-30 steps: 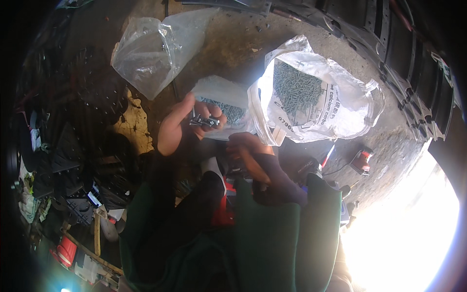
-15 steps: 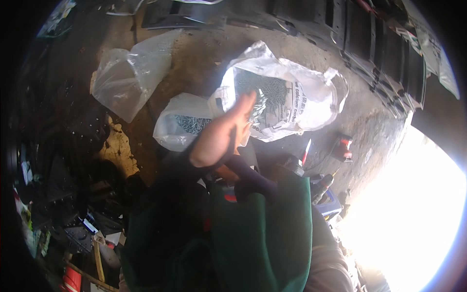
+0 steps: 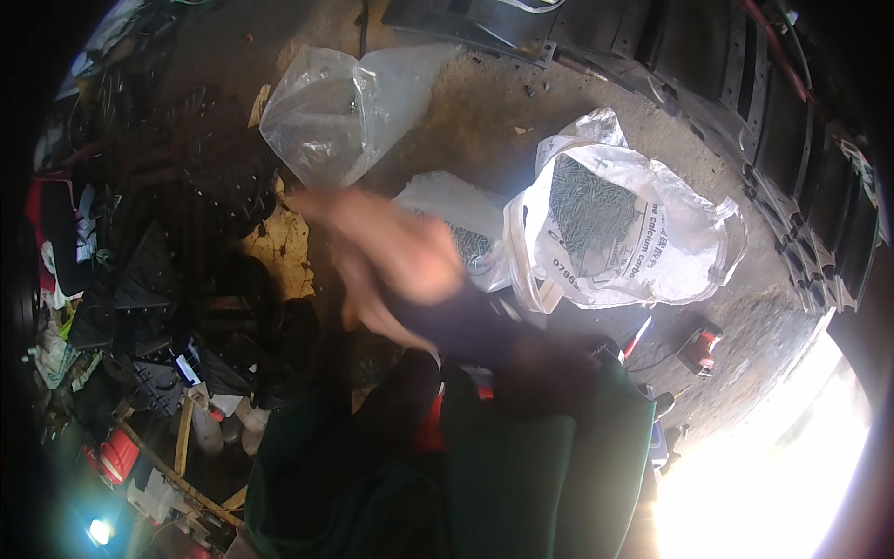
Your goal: The person sits on a low stool and repeatedly scoops small metal fasteners from a large white sack into a smaller clear plastic bag. The person handles the fasteners by hand, transferring them in batches between the two bags.
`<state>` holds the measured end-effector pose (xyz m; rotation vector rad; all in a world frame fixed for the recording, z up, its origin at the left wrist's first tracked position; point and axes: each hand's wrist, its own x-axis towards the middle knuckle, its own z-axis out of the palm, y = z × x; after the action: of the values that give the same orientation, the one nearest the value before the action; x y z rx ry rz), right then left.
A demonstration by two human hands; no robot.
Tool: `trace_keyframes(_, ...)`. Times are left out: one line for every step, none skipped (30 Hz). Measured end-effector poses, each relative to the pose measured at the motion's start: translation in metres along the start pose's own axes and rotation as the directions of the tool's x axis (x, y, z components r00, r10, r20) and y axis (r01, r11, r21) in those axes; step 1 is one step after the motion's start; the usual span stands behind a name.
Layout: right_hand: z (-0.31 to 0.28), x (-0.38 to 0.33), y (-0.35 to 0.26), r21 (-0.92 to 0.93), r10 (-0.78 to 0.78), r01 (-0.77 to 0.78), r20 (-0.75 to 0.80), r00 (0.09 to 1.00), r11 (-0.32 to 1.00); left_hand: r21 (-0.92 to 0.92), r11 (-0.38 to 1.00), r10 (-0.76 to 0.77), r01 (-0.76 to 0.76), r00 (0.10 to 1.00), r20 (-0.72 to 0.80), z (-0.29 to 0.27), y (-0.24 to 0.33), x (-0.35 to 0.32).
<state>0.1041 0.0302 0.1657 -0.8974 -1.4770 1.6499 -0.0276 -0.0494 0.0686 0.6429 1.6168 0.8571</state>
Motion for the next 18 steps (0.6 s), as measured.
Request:
trace_keyframes(0.007,0.021,0.004,-0.109,0.016,-0.022,-0.055,0.998,0.994,0.122,0.988,0.093,-0.09,0.995,-0.019,0.008,-0.015,0.003)
trace_keyframes(0.013,0.038,0.011,-0.234,-0.011,-0.018,-0.122,0.992,0.972,0.243,0.954,0.186,-0.174,0.982,-0.026,0.016,-0.028,0.006)
trace_keyframes(0.012,0.039,0.013,-0.298,-0.133,0.057,-0.243,0.961,0.953,0.362,0.898,0.275,-0.251,0.961,-0.017,0.023,-0.038,0.01)
trace_keyframes(0.012,0.031,0.023,-0.269,-0.137,0.06,-0.278,0.951,0.961,0.474,0.822,0.358,-0.317,0.934,0.003,0.028,-0.046,0.015)
trace_keyframes(0.007,0.011,0.027,-0.238,-0.076,0.004,-0.294,0.953,0.971,0.572,0.733,0.43,-0.368,0.902,0.03,0.032,-0.052,0.02)
trace_keyframes(0.0,-0.017,0.034,-0.227,0.018,-0.087,-0.29,0.957,0.97,0.564,0.757,0.341,-0.331,0.936,0.091,0.03,-0.057,0.028)
trace_keyframes(0.0,-0.038,0.05,-0.229,0.045,-0.116,-0.294,0.955,0.966,0.573,0.789,0.161,-0.222,0.975,0.156,0.029,-0.059,0.036)
trace_keyframes(0.0,-0.06,0.07,-0.247,0.08,-0.154,-0.284,0.955,0.957,0.566,0.787,0.15,-0.244,0.966,0.209,0.025,-0.062,0.043)
trace_keyframes(-0.002,-0.076,0.094,-0.327,0.154,-0.235,-0.255,0.955,0.915,0.718,0.658,0.065,-0.227,0.967,0.247,0.024,-0.064,0.05)
trace_keyframes(-0.004,-0.089,0.118,-0.404,0.231,-0.31,-0.232,0.945,0.861,0.832,0.5,0.016,-0.241,0.963,0.27,0.022,-0.066,0.054)
trace_keyframes(-0.007,-0.102,0.138,-0.472,0.224,-0.324,-0.256,0.94,0.82,0.825,0.508,0.02,-0.248,0.961,0.277,0.019,-0.068,0.055)
trace_keyframes(-0.009,-0.108,0.158,-0.536,0.212,-0.335,-0.279,0.937,0.774,0.809,0.517,0.071,-0.28,0.956,0.286,0.019,-0.071,0.055)
trace_keyframes(-0.011,-0.112,0.173,-0.582,0.236,-0.396,-0.334,0.913,0.71,0.782,0.523,0.145,-0.337,0.94,0.308,0.017,-0.073,0.057)
trace_keyframes(-0.013,-0.111,0.185,-0.636,0.19,-0.332,-0.283,0.94,0.697,0.779,0.514,0.178,-0.358,0.933,0.312,0.018,-0.075,0.057)
trace_keyframes(-0.011,-0.111,0.193,-0.668,0.191,-0.327,-0.27,0.944,0.669,0.767,0.5,0.224,-0.403,0.915,0.335,0.018,-0.077,0.055)
trace_keyframes(-0.01,-0.107,0.199,-0.698,0.216,-0.346,-0.271,0.938,0.627,0.766,0.474,0.25,-0.434,0.9,0.356,0.018,-0.078,0.054)
trace_keyframes(-0.01,-0.1,0.205,-0.715,0.161,-0.29,-0.245,0.956,0.636,0.767,0.493,0.264,-0.411,0.911,0.318,0.021,-0.079,0.053)
trace_keyframes(-0.007,-0.095,0.209,-0.732,0.137,-0.258,-0.222,0.965,0.631,0.781,0.509,0.252,-0.363,0.93,0.268,0.023,-0.079,0.052)
